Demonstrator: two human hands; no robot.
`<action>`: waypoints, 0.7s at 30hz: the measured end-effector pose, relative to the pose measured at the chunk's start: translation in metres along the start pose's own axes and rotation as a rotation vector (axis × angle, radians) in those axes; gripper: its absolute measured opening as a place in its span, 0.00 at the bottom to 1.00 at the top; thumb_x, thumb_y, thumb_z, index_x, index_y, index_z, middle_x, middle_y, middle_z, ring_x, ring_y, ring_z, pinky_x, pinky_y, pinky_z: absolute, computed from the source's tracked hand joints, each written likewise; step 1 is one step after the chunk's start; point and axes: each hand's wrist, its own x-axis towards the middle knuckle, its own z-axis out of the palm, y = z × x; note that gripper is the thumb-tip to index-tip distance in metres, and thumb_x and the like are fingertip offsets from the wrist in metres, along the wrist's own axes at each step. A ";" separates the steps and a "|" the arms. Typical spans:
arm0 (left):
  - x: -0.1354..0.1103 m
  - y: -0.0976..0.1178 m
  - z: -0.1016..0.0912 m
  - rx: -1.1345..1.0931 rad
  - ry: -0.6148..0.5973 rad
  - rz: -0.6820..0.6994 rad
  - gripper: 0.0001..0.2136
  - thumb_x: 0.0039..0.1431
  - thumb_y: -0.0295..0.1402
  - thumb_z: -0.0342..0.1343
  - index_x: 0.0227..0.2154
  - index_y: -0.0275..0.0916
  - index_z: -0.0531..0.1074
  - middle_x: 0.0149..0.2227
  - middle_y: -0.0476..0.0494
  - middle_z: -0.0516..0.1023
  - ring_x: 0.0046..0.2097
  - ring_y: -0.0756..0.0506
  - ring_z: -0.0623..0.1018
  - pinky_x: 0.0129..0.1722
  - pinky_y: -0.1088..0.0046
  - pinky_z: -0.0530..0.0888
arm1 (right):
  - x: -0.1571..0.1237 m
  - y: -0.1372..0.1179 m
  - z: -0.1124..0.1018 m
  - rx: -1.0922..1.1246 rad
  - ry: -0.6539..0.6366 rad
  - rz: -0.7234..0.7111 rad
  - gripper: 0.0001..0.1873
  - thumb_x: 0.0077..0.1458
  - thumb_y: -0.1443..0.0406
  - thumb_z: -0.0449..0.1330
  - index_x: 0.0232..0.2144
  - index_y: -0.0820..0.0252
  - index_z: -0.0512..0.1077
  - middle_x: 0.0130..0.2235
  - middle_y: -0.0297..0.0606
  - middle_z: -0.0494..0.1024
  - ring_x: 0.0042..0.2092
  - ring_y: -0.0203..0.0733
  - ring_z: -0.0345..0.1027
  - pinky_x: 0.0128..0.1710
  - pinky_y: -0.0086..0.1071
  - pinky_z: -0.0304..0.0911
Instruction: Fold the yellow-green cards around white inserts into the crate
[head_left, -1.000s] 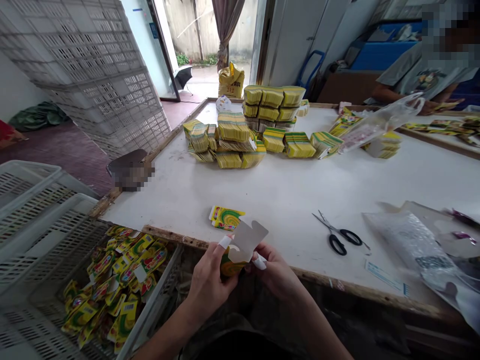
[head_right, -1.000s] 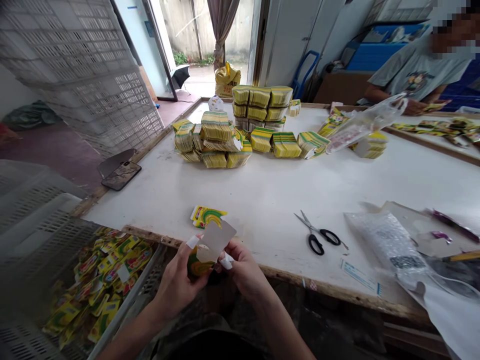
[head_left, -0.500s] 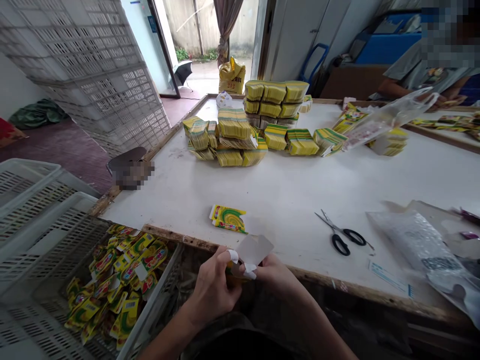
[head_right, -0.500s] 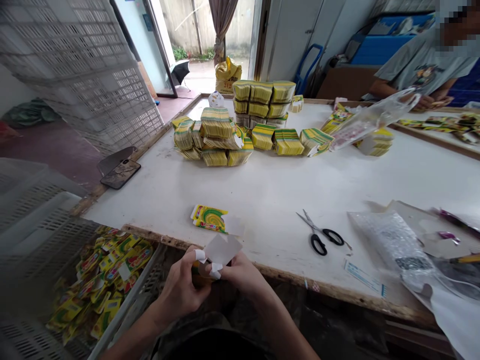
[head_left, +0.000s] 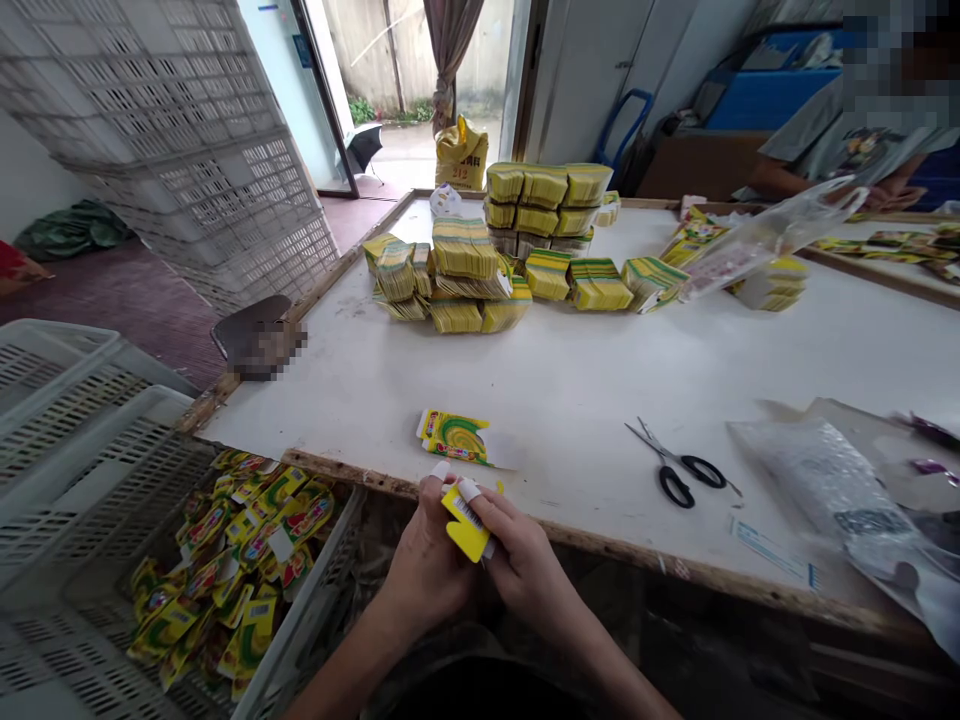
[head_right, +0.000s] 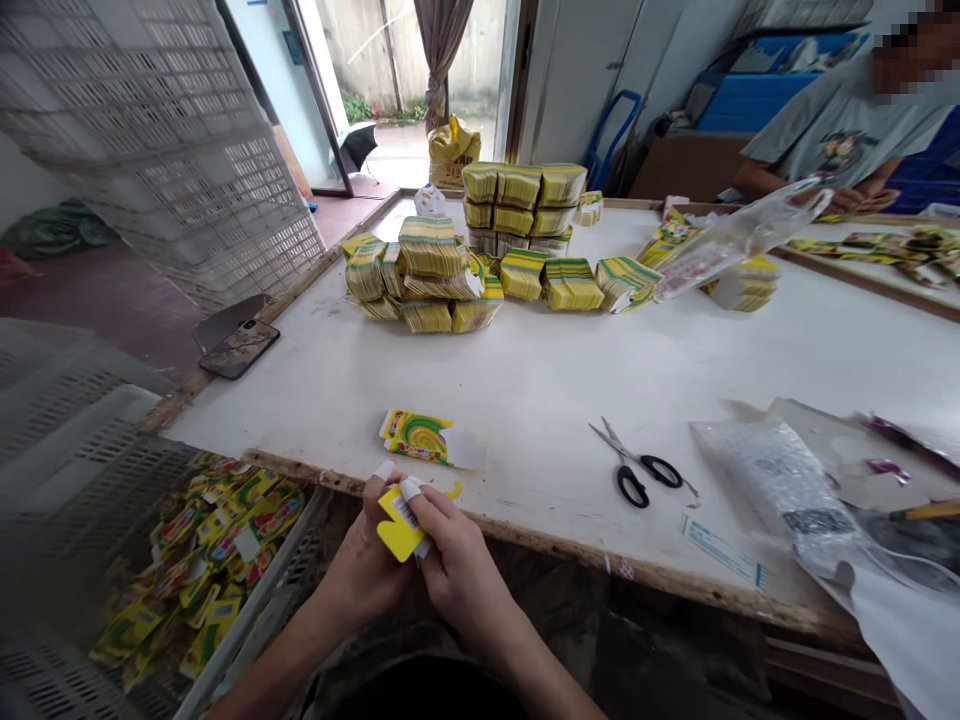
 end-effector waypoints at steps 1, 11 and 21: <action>-0.002 0.000 0.000 0.064 0.051 -0.014 0.33 0.51 0.28 0.54 0.58 0.42 0.45 0.53 0.31 0.65 0.52 0.34 0.73 0.49 0.52 0.73 | 0.000 0.004 -0.001 0.000 0.055 -0.006 0.31 0.55 0.76 0.50 0.60 0.53 0.62 0.60 0.45 0.67 0.60 0.48 0.62 0.59 0.42 0.60; -0.002 0.010 -0.039 0.081 -0.045 -0.036 0.24 0.45 0.27 0.57 0.48 0.38 0.62 0.43 0.40 0.74 0.45 0.40 0.76 0.44 0.63 0.73 | 0.009 0.015 -0.026 -0.149 -0.113 -0.130 0.19 0.59 0.73 0.53 0.51 0.56 0.72 0.66 0.50 0.57 0.62 0.49 0.60 0.54 0.40 0.64; 0.010 0.013 -0.053 0.039 -0.094 -0.061 0.24 0.45 0.29 0.59 0.49 0.37 0.65 0.44 0.43 0.77 0.45 0.43 0.77 0.45 0.69 0.72 | 0.017 0.013 -0.037 -0.180 -0.289 -0.097 0.20 0.61 0.68 0.54 0.55 0.54 0.70 0.67 0.52 0.51 0.65 0.52 0.54 0.58 0.43 0.60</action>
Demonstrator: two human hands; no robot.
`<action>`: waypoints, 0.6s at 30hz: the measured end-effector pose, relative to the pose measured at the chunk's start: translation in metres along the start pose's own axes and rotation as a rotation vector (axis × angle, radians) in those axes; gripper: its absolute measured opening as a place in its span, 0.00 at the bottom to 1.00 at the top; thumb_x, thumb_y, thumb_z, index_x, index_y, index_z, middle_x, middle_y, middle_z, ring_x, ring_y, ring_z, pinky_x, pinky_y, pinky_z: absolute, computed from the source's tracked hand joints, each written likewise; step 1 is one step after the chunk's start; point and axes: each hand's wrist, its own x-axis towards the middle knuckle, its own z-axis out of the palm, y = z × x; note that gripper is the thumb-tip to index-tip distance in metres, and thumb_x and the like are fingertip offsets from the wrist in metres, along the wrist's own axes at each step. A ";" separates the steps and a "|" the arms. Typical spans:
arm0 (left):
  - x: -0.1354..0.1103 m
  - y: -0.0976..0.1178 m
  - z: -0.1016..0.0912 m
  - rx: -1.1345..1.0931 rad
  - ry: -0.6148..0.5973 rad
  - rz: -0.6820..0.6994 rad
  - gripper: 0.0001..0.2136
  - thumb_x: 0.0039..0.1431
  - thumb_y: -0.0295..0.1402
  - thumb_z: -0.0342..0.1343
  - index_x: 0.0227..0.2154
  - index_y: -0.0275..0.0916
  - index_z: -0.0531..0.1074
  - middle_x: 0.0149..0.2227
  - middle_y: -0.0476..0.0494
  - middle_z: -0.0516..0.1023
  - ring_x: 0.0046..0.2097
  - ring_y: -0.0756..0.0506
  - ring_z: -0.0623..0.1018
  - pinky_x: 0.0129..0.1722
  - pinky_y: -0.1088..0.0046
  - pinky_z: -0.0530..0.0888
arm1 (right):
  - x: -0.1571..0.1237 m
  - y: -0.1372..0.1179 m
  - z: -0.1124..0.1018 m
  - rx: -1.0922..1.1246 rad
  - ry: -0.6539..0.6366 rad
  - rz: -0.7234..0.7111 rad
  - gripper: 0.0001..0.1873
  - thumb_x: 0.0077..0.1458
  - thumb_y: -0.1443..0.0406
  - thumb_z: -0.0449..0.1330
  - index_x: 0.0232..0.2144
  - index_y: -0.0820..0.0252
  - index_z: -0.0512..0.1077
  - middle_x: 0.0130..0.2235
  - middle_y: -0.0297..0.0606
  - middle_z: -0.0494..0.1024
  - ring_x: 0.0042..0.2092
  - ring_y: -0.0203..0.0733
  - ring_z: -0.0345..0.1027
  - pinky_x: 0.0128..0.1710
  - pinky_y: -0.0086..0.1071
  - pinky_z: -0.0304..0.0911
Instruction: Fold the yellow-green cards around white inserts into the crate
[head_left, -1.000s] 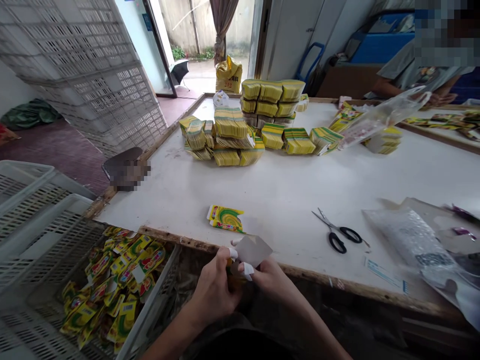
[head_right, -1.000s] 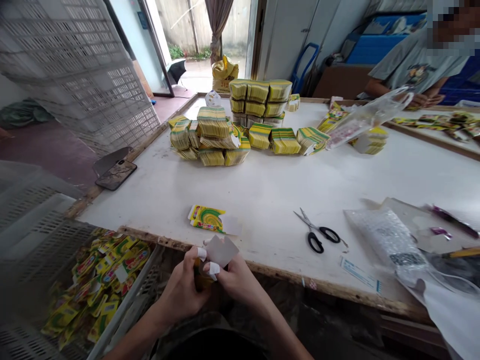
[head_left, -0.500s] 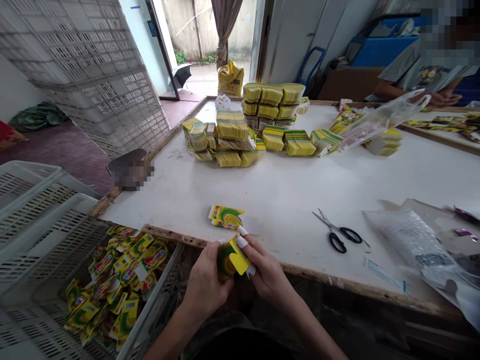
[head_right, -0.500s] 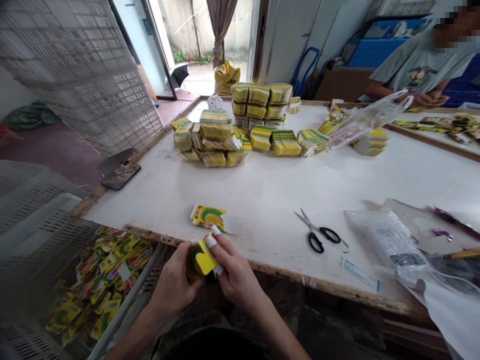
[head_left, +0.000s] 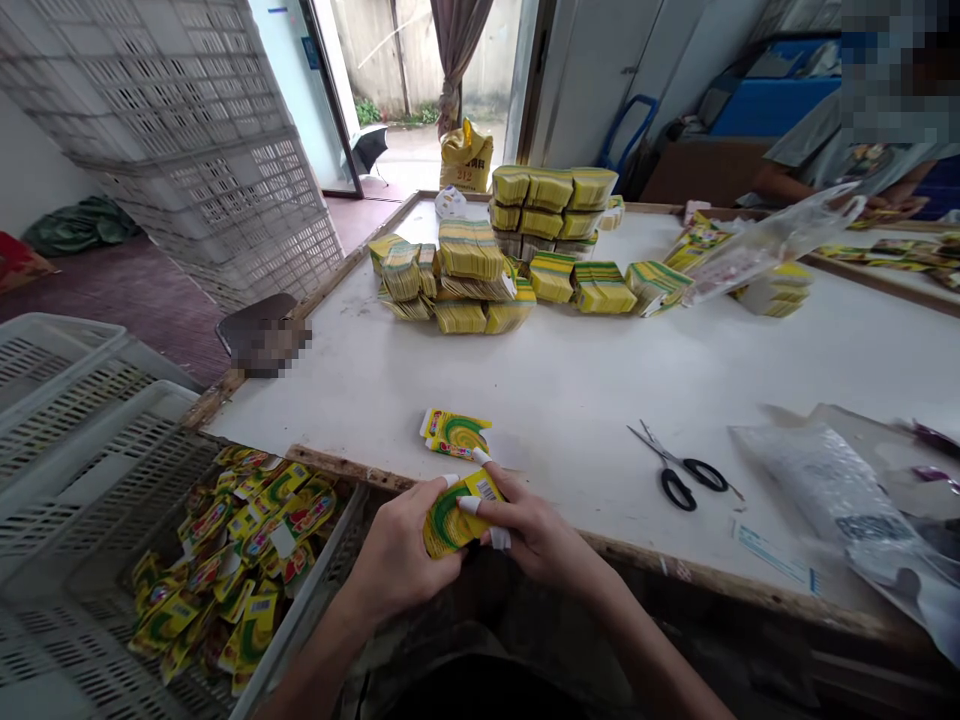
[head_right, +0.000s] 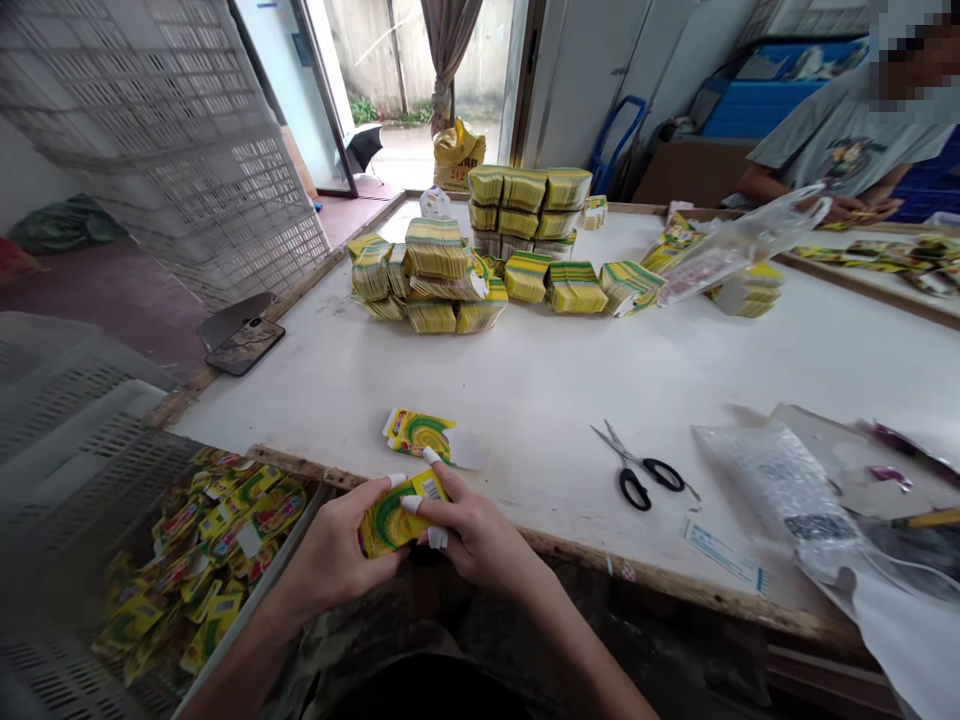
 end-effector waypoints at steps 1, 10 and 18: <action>0.000 -0.001 0.001 -0.004 0.003 -0.008 0.25 0.45 0.29 0.60 0.49 0.37 0.65 0.45 0.42 0.77 0.46 0.43 0.77 0.46 0.69 0.72 | 0.000 0.001 0.004 0.002 0.030 0.010 0.20 0.61 0.68 0.54 0.55 0.55 0.70 0.67 0.52 0.52 0.64 0.52 0.56 0.57 0.42 0.60; 0.000 -0.004 0.002 -0.060 -0.067 -0.054 0.24 0.44 0.30 0.61 0.47 0.39 0.67 0.44 0.45 0.78 0.44 0.44 0.78 0.44 0.70 0.73 | 0.004 -0.005 -0.010 0.009 -0.053 0.021 0.11 0.61 0.64 0.55 0.44 0.60 0.74 0.62 0.55 0.61 0.59 0.50 0.63 0.54 0.39 0.63; 0.002 0.000 0.008 0.003 0.000 -0.003 0.23 0.48 0.33 0.60 0.49 0.39 0.66 0.45 0.40 0.78 0.45 0.41 0.78 0.45 0.67 0.74 | -0.001 -0.008 0.025 0.041 0.143 0.082 0.35 0.58 0.70 0.54 0.64 0.59 0.43 0.67 0.57 0.48 0.68 0.51 0.44 0.62 0.49 0.51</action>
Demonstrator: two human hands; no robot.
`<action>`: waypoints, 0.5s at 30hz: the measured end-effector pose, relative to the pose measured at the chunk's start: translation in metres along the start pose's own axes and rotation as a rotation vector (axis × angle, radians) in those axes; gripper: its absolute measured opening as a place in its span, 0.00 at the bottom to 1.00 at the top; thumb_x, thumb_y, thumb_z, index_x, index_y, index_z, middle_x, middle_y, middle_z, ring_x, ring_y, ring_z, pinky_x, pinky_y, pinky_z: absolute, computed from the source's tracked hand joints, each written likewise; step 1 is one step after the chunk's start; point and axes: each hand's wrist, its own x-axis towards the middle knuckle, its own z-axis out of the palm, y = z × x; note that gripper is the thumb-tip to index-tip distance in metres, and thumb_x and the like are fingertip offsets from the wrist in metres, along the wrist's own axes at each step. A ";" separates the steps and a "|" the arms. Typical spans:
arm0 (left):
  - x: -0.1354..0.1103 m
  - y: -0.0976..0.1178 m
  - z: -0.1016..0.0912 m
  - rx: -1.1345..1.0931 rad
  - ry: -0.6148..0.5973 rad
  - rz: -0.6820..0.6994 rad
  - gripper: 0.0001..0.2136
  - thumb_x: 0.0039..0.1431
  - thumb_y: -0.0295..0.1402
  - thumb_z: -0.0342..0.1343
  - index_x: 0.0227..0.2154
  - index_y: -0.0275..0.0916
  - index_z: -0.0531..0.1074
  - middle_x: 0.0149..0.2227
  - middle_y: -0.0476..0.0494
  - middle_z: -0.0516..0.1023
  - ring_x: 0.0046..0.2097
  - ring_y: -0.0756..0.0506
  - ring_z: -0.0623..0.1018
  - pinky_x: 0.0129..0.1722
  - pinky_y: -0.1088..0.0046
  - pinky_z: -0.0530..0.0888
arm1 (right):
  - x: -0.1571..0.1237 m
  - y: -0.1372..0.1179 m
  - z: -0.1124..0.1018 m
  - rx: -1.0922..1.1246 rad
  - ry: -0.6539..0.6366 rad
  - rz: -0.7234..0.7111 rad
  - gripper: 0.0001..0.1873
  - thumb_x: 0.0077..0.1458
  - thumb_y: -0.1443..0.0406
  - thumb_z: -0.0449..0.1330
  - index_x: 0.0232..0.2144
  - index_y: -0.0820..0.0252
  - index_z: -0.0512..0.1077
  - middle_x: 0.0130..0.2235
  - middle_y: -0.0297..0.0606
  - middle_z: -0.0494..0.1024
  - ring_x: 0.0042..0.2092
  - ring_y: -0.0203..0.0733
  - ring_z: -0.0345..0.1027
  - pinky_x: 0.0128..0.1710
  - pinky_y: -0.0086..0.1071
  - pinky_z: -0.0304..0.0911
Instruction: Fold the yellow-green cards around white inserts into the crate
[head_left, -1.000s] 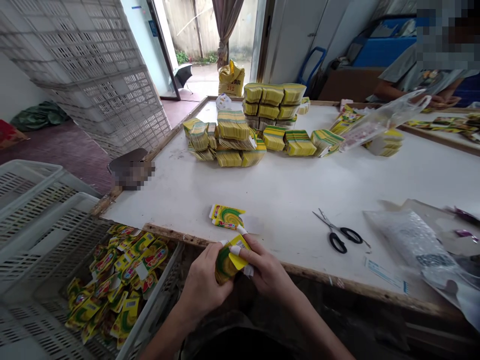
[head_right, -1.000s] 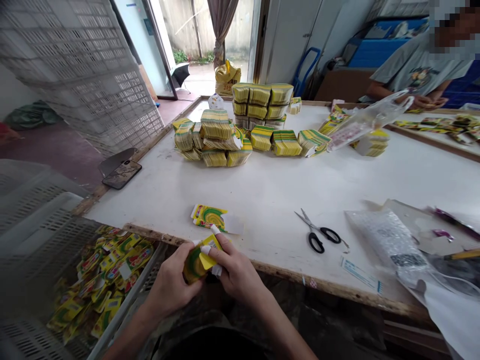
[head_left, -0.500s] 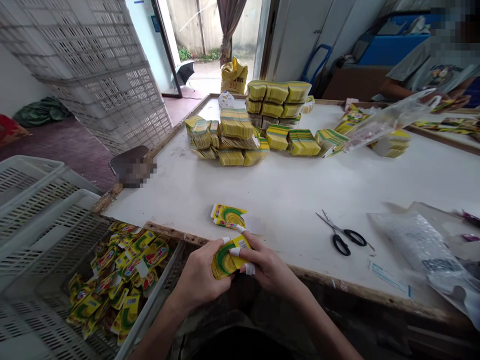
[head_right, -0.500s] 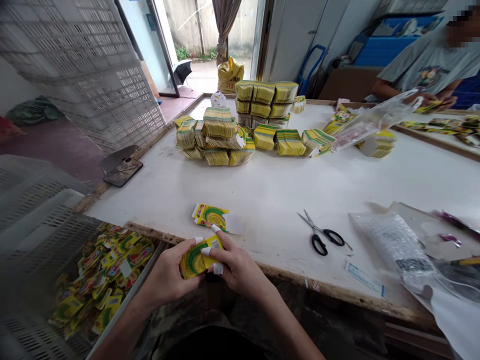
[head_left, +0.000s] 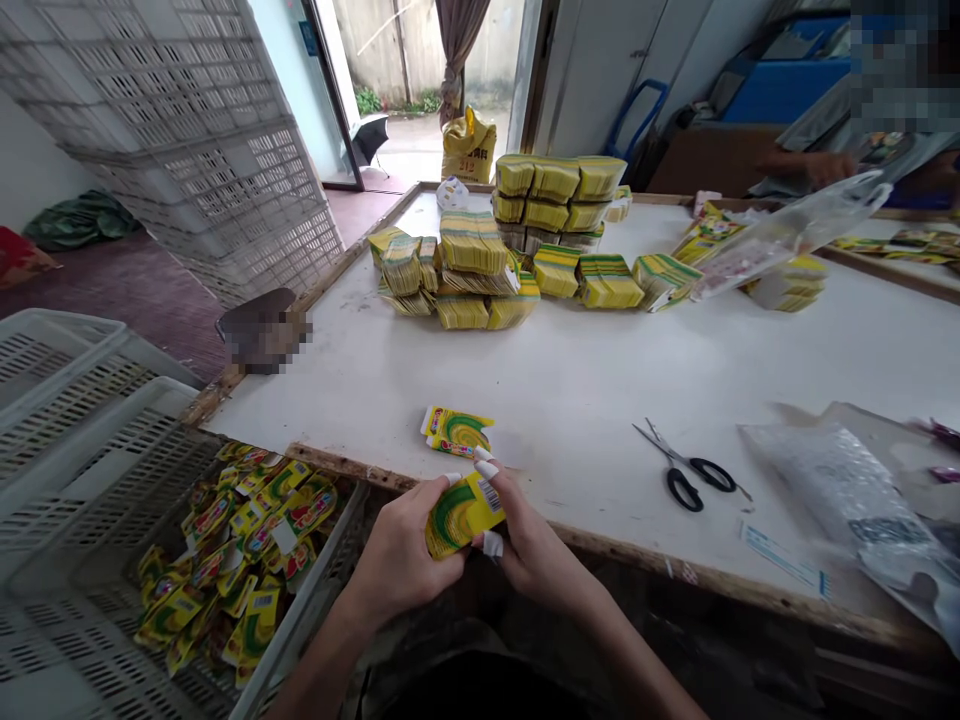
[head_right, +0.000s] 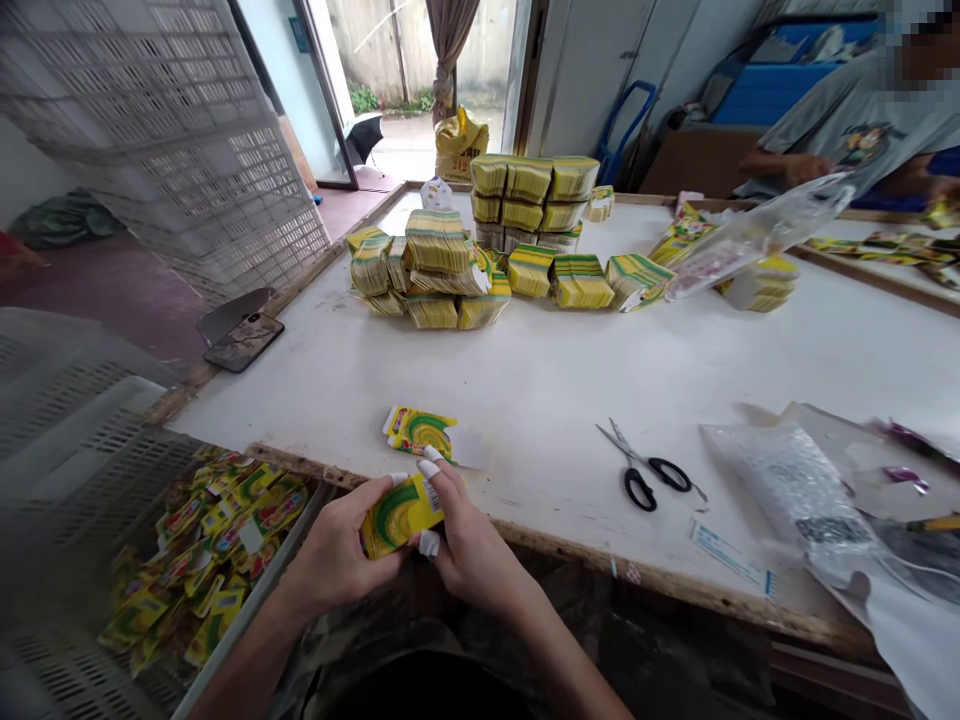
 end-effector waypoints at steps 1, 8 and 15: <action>-0.002 -0.002 0.001 0.004 0.009 -0.008 0.23 0.48 0.34 0.60 0.50 0.39 0.66 0.46 0.40 0.78 0.46 0.40 0.78 0.46 0.67 0.74 | 0.001 -0.002 0.002 0.008 -0.007 0.012 0.37 0.58 0.70 0.55 0.65 0.58 0.42 0.66 0.56 0.49 0.67 0.51 0.45 0.62 0.49 0.52; -0.035 -0.050 -0.038 0.201 0.395 -0.407 0.28 0.49 0.46 0.58 0.51 0.37 0.65 0.45 0.33 0.76 0.47 0.31 0.76 0.47 0.52 0.73 | 0.033 0.018 -0.008 -0.225 0.177 0.250 0.26 0.58 0.67 0.56 0.57 0.62 0.56 0.47 0.46 0.74 0.47 0.45 0.70 0.47 0.37 0.67; -0.074 -0.095 -0.074 0.348 0.660 -0.647 0.34 0.43 0.50 0.61 0.50 0.33 0.64 0.53 0.25 0.68 0.58 0.21 0.64 0.56 0.40 0.61 | 0.067 0.035 -0.005 -0.441 0.166 0.354 0.22 0.50 0.77 0.54 0.48 0.64 0.66 0.44 0.50 0.75 0.47 0.53 0.66 0.47 0.43 0.61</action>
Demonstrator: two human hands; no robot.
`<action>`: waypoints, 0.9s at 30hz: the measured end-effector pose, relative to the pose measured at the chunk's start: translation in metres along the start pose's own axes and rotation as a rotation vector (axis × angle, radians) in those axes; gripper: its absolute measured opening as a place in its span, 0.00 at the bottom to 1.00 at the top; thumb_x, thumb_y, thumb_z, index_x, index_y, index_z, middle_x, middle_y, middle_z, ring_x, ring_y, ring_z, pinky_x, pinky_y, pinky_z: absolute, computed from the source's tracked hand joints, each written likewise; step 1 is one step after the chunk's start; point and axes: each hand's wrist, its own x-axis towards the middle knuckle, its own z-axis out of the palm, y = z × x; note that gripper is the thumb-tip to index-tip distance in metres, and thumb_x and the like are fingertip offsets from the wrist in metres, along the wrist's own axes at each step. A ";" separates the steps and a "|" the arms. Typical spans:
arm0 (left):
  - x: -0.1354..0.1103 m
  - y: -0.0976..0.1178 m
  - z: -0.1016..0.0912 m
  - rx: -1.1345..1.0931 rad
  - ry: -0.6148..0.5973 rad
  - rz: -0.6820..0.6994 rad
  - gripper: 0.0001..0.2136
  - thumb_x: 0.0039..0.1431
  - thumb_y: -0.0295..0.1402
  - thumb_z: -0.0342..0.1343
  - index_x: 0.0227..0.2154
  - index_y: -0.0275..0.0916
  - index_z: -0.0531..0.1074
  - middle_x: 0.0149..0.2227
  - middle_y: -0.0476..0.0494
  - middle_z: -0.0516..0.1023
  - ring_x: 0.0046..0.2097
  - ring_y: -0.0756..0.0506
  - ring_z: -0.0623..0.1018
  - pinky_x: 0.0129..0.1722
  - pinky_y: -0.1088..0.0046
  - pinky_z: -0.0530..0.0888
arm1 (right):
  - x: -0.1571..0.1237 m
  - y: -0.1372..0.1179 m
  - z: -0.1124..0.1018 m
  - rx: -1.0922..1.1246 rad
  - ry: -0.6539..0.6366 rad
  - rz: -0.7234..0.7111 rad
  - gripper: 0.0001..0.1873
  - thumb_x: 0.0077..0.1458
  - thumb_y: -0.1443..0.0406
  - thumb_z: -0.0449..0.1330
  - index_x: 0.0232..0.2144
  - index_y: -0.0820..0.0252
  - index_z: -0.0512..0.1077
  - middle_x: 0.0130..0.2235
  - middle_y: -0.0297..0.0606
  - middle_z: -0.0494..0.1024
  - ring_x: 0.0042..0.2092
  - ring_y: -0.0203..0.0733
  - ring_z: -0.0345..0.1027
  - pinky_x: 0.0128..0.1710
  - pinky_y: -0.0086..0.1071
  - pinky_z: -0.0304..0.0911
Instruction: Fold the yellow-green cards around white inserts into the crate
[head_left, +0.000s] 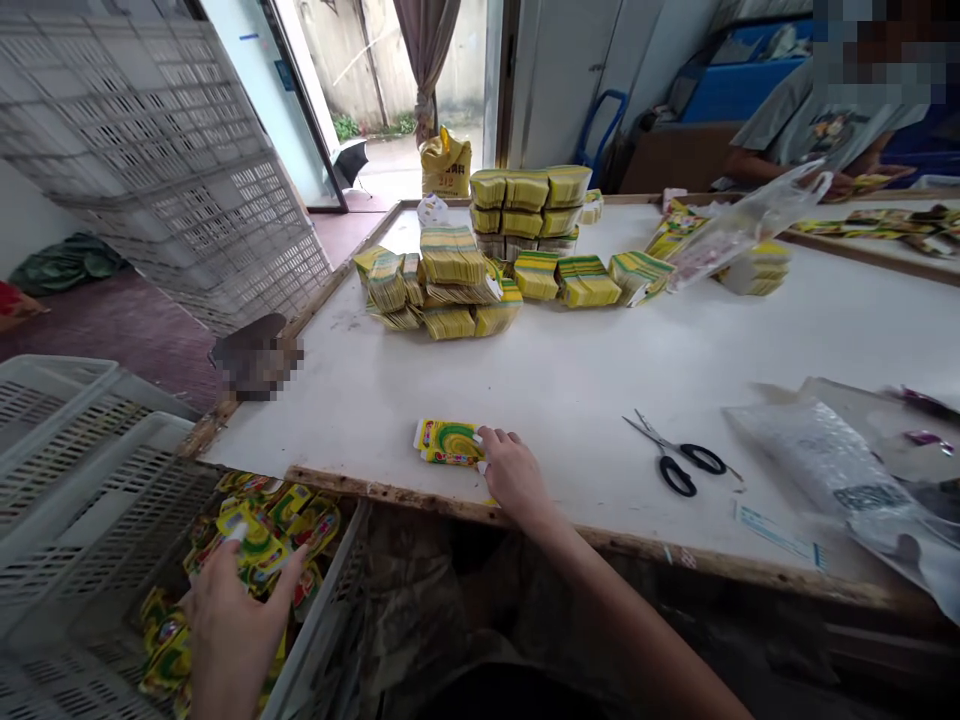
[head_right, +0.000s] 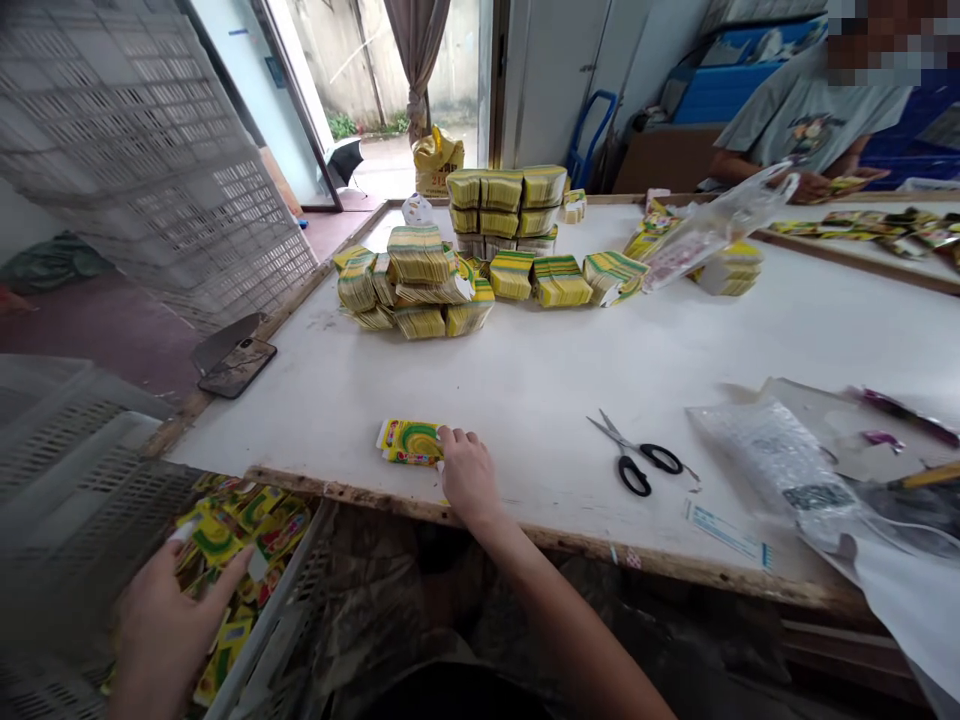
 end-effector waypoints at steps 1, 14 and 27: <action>-0.003 -0.002 0.004 -0.056 -0.050 -0.024 0.33 0.42 0.51 0.60 0.49 0.34 0.66 0.52 0.26 0.69 0.57 0.22 0.67 0.55 0.41 0.64 | 0.001 -0.002 0.002 -0.012 -0.006 0.000 0.21 0.50 0.78 0.54 0.47 0.63 0.67 0.44 0.50 0.75 0.47 0.53 0.66 0.47 0.43 0.60; -0.051 0.087 0.069 -0.968 -0.368 -0.008 0.27 0.52 0.41 0.62 0.54 0.41 0.63 0.55 0.36 0.70 0.55 0.41 0.72 0.53 0.62 0.72 | -0.006 -0.006 0.000 0.281 0.096 -0.004 0.24 0.47 0.78 0.51 0.47 0.59 0.57 0.34 0.34 0.70 0.34 0.39 0.68 0.36 0.32 0.65; -0.053 0.142 0.041 -1.877 -0.315 -0.411 0.17 0.54 0.51 0.51 0.29 0.41 0.70 0.26 0.52 0.67 0.28 0.51 0.71 0.33 0.75 0.75 | -0.076 -0.077 -0.005 1.073 -0.300 -0.150 0.31 0.39 0.78 0.64 0.46 0.53 0.64 0.35 0.29 0.68 0.35 0.35 0.62 0.35 0.27 0.61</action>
